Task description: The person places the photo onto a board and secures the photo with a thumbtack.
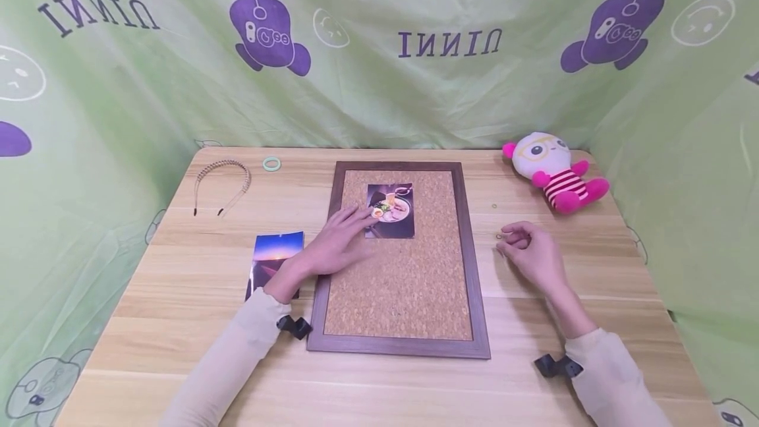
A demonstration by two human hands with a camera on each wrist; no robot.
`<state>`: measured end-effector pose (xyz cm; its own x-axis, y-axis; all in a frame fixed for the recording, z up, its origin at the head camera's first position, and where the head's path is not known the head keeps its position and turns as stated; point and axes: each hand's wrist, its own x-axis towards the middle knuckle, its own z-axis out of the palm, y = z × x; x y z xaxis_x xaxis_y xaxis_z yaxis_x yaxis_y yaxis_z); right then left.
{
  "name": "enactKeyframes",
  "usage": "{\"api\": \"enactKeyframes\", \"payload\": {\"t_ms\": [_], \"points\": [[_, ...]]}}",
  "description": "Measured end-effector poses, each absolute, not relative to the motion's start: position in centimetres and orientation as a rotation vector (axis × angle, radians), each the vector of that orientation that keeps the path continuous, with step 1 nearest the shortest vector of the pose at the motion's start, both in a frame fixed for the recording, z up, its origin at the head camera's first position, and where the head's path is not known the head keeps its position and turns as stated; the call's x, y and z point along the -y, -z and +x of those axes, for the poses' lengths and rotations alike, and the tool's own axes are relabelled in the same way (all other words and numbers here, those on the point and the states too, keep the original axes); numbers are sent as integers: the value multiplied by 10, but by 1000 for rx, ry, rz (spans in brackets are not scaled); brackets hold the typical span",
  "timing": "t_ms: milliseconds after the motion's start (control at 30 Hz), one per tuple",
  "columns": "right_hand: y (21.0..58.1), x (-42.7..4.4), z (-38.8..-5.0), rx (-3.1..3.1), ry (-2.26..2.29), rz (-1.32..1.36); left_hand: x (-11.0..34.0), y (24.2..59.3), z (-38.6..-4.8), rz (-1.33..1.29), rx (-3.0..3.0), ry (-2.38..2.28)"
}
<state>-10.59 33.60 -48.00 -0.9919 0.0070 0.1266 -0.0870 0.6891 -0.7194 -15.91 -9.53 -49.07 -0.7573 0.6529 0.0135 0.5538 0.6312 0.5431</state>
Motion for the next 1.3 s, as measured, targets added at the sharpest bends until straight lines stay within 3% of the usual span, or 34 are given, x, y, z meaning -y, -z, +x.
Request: {"api": "enactKeyframes", "payload": {"t_ms": [633, 1300], "points": [[488, -339, -121, 2870, -1062, 24, 97, 491, -158, 1010, -2693, -712], [464, -309, -119, 2580, -1377, 13, 97, 493, -159, 1025, -2700, -682]]}}
